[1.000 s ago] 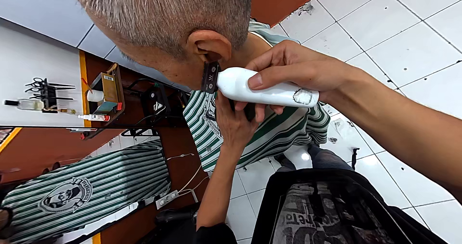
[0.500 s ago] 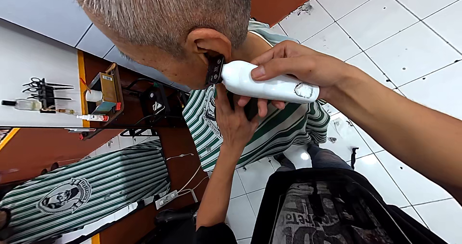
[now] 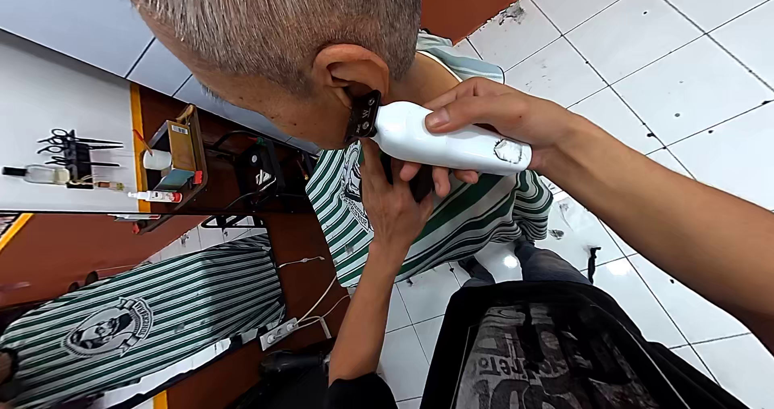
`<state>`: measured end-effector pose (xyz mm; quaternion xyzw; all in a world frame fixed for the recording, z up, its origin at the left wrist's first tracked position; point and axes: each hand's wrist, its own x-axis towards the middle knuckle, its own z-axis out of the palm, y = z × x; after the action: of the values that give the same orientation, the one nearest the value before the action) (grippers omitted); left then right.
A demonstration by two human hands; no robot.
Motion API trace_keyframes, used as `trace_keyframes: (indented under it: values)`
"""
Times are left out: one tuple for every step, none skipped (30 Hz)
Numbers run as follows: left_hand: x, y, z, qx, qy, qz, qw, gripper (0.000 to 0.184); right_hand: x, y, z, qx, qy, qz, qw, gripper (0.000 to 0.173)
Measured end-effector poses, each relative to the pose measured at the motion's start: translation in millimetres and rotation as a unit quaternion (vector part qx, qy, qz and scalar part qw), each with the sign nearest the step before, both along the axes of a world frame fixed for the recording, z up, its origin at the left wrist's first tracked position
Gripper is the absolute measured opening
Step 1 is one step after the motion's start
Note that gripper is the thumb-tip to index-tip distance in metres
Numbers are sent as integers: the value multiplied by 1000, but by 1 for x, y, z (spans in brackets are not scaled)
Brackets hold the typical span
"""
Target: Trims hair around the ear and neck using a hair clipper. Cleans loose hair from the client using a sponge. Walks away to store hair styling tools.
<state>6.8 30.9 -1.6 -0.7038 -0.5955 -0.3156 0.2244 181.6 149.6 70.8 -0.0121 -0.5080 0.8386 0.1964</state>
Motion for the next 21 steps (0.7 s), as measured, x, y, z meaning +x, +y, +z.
trace_keyframes:
  values:
    - [0,0,0,1,0,-3,1000,54,0,0,0,-3,4,2,1000,35]
    - [0,0,0,3,2,-4,1000,53,-1,0,0,-8,9,3,1000,35]
    - [0,0,0,4,4,-5,1000,50,-2,0,-1,-13,14,4,1000,35]
    - [0,0,-1,5,6,-4,1000,47,-2,-1,-2,-17,16,5,1000,35]
    - [0,-1,-1,4,6,-3,1000,46,-3,-2,-2,-17,15,4,1000,36]
    - [0,-1,-1,1,6,-1,1000,47,-3,-2,-3,-14,12,0,1000,37]
    - [0,-1,-1,2,4,-1,1000,48,-3,-3,-4,-12,10,-3,1000,37]
    - [0,-1,-1,3,3,-3,1000,49,-3,-4,-5,-12,6,-7,1000,36]
    - [0,-1,-1,7,4,-4,1000,49,-2,-5,-6,-15,3,-11,1000,36]
    - [0,-1,-1,10,6,-6,1000,49,-2,-6,-6,-19,3,-13,1000,36]
    - [0,-1,-2,11,5,-10,1000,46,-3,-7,-7,-18,4,-15,1000,35]
    - [-1,0,-2,17,2,-13,1000,41,-3,-9,-7,-16,3,-18,1000,34]
    - [-1,-1,-3,19,-5,-15,1000,39,-3,-12,-7,-9,-1,-23,1000,31]
    - [-1,-1,-4,24,-17,-17,999,41,-3,-17,-5,-2,-11,-34,999,27]
    - [-1,-2,-4,13,-33,-13,999,49,-3,-23,-3,10,-25,-51,998,23]
    - [1,-5,-1,-19,-48,-5,999,64,-4,-32,-1,25,-34,-74,996,19]
    - [0,-7,0,-37,-57,-2,998,72,-5,-40,0,41,-39,-101,993,19]
    - [-2,-9,-3,-31,-51,-4,998,69,-7,-48,1,53,-36,-127,990,20]
    - [-4,-12,-7,-26,-43,-10,999,62,-11,-55,2,60,-27,-152,986,21]
    - [-5,-13,-10,-13,-40,-13,999,52,-15,-60,2,63,-21,-176,982,21]
    - [-6,-14,-13,-1,-41,-13,999,43,-19,-65,2,61,-16,-197,978,22]
